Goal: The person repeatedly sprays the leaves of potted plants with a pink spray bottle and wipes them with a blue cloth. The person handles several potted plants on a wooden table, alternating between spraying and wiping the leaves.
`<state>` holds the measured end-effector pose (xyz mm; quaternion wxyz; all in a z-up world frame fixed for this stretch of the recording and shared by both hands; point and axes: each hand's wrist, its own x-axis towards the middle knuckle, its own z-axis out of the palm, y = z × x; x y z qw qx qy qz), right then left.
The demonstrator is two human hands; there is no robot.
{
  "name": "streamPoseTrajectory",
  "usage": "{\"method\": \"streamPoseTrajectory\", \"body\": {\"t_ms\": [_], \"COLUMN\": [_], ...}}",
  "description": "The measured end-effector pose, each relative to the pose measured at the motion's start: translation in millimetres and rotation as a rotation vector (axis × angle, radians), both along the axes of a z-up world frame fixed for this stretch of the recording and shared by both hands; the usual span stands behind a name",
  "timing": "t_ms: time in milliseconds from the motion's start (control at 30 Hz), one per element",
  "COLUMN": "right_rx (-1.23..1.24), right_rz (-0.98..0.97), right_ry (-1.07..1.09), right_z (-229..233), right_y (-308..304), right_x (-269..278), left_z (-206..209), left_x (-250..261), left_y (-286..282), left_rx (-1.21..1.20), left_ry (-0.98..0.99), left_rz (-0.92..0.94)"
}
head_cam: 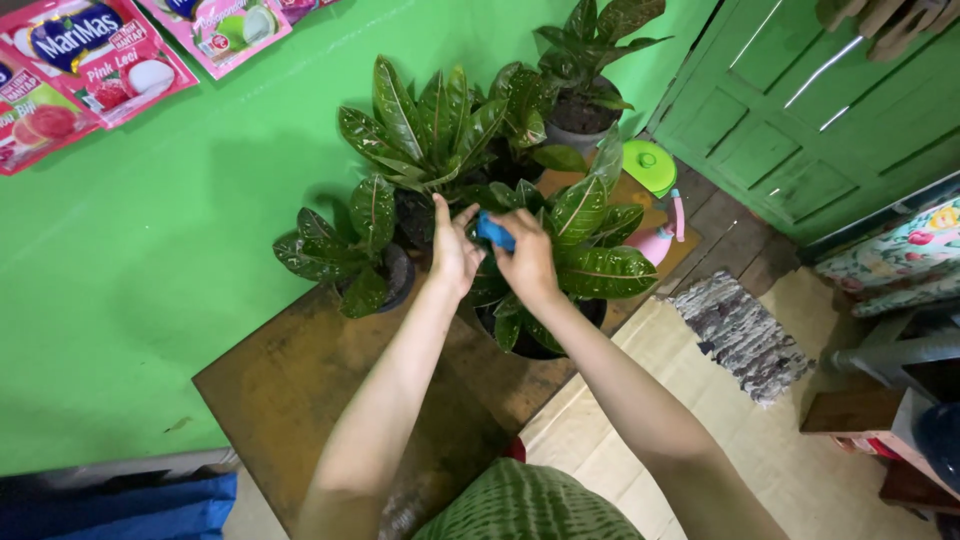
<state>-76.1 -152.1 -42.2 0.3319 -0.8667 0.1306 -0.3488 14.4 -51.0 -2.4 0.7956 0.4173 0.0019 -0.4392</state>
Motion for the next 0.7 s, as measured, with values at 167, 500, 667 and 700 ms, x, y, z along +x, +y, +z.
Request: {"method": "streamPoseTrajectory", "body": {"t_ms": [167,500,667,700], "right_rx": [0.030,-0.005,-0.032,-0.059], "right_rz": [0.076,0.036,0.139,0.146], "right_ry": [-0.011,0.053,-0.055,-0.068], "right_z": [9.4,-5.6,21.6,26.3], "right_y": [17.3,2.7,16.0,18.4], "right_x": [-11.0,-16.2,-12.9,-13.2], "left_z": [17.8,-9.9,12.9,15.4], "left_x": [-3.2,9.4,-2.9,-4.1], "left_y": [2.5,2.7,2.1,2.4], "left_rx": [-0.001,-0.031,-0.014,-0.015], "left_ry": [0.013,-0.007,-0.029,-0.039], "left_rz": [-0.009,-0.020,-0.025,-0.029]}}
